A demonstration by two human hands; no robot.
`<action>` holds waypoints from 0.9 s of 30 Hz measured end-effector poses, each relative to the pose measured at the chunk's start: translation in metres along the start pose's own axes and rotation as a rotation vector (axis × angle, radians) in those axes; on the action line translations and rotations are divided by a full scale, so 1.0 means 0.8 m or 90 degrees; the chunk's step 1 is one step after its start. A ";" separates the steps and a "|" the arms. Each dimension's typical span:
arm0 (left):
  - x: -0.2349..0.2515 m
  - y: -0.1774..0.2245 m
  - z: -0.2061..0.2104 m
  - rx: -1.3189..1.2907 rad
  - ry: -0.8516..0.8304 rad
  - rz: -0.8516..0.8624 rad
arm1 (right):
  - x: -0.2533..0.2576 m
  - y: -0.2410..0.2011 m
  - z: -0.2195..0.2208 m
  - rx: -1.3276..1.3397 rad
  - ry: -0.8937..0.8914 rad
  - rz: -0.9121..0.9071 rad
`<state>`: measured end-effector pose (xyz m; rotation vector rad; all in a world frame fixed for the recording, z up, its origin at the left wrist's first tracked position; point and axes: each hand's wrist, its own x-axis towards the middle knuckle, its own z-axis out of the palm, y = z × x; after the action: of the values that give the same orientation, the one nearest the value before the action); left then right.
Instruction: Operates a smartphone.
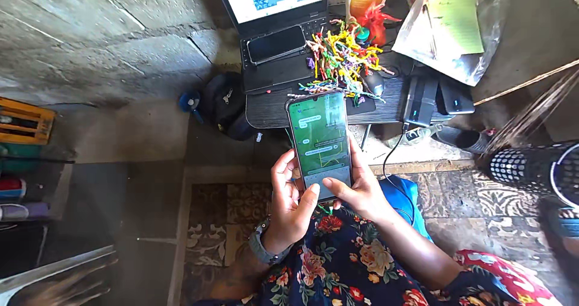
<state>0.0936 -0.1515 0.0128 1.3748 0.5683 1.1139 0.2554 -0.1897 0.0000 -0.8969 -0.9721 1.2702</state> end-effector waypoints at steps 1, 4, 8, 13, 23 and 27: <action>0.000 0.000 0.000 0.002 0.002 -0.001 | 0.000 0.000 -0.001 -0.003 -0.010 0.000; 0.001 0.001 -0.002 0.019 0.014 -0.007 | 0.000 0.002 -0.011 -0.001 -0.102 -0.010; 0.002 0.001 -0.003 0.027 0.017 -0.005 | -0.001 0.006 -0.014 0.082 -0.108 0.004; 0.005 -0.003 0.003 0.069 0.062 0.014 | -0.001 0.009 -0.011 0.117 -0.090 0.000; 0.006 0.004 -0.017 -0.053 -0.052 -0.026 | 0.001 0.004 -0.017 0.115 -0.146 -0.026; 0.004 0.003 -0.021 -0.096 -0.069 -0.022 | 0.002 -0.002 -0.009 0.057 -0.116 -0.007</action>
<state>0.0794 -0.1409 0.0131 1.2818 0.4200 1.0257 0.2627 -0.1887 -0.0011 -0.7147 -1.0528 1.3929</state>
